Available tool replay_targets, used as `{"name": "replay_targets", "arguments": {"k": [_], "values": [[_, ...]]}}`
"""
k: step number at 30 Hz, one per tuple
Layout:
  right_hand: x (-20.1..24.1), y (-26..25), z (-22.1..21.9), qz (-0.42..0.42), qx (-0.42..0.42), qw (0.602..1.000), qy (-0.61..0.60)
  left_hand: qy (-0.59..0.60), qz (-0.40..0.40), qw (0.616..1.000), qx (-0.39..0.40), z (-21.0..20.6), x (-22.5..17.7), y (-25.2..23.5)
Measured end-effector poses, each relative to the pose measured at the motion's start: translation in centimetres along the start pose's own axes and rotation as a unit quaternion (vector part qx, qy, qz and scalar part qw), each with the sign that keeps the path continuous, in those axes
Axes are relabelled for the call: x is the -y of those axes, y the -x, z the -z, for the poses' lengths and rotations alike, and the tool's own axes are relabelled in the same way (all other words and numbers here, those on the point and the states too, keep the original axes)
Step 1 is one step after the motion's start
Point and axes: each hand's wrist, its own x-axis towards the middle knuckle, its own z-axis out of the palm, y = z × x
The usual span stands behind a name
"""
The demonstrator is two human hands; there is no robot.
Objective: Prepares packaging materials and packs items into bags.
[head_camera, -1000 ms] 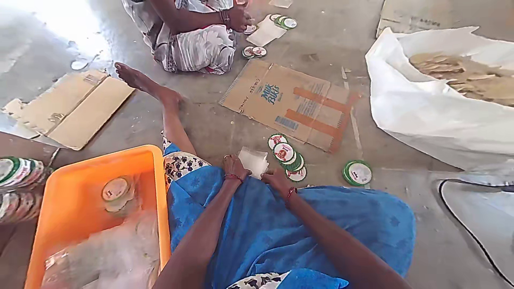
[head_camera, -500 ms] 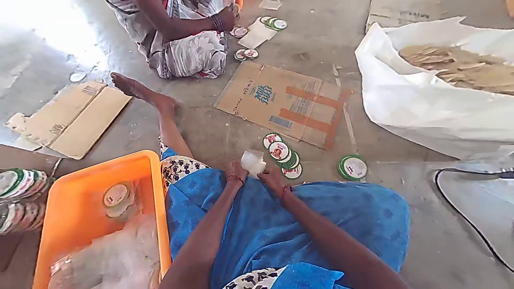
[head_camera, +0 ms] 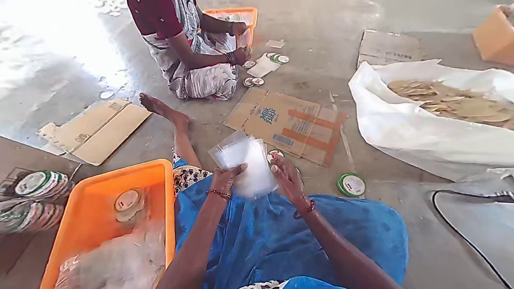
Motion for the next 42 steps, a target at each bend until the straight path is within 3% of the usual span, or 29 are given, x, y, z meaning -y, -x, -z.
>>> {"name": "replay_targets", "arguments": {"k": [2,5,9,11,14,18,20,24,27,31,35,37,40,42], "values": [[2.9,1.0,-0.1,0.016,0.032,0.999,0.033,0.008,-0.001,1.000,0.020,0.0,-1.8,2.4],[6.1,3.9,-0.8,-0.030,0.066,0.997,0.026,0.001,-0.002,0.997,0.080,0.5,-1.8,6.1],[3.5,9.1,-1.6,-0.101,0.085,0.983,-0.131,0.118,0.054,0.977,0.172,2.4,1.3,10.0],[2.2,11.2,-1.4,-0.184,0.108,0.959,-0.188,0.159,0.122,0.968,0.151,3.2,3.3,10.9],[2.0,13.1,-1.1,-0.267,0.122,0.939,-0.180,0.098,0.184,0.973,0.095,3.2,5.4,11.6],[2.3,13.0,-0.5,-0.280,0.105,0.940,-0.162,0.114,0.165,0.966,0.162,3.3,6.1,11.9],[2.3,13.1,-0.4,-0.280,0.114,0.939,-0.163,0.166,0.146,0.945,0.240,3.9,6.6,11.8],[2.5,13.2,-0.6,-0.271,0.198,0.922,-0.192,0.277,0.095,0.845,0.447,5.8,9.3,10.7],[2.6,12.9,-0.9,-0.247,0.243,0.918,-0.193,0.281,0.084,0.823,0.487,6.1,9.4,10.6],[3.2,12.9,-1.1,-0.255,0.271,0.907,-0.198,0.268,0.083,0.859,0.428,6.2,8.9,10.8],[2.4,13.4,-2.0,-0.218,0.287,0.924,-0.131,0.316,0.081,0.851,0.411,7.9,9.6,10.6],[2.5,13.6,-2.8,-0.175,0.326,0.927,-0.059,0.306,0.116,0.880,0.344,8.7,9.3,11.8],[2.8,11.3,-3.0,-0.149,0.416,0.897,-0.012,0.293,0.142,0.916,0.235,9.3,9.3,12.3],[2.4,7.6,-2.4,-0.149,0.401,0.904,0.011,0.279,0.132,0.942,0.128,9.8,8.5,12.2]]}}
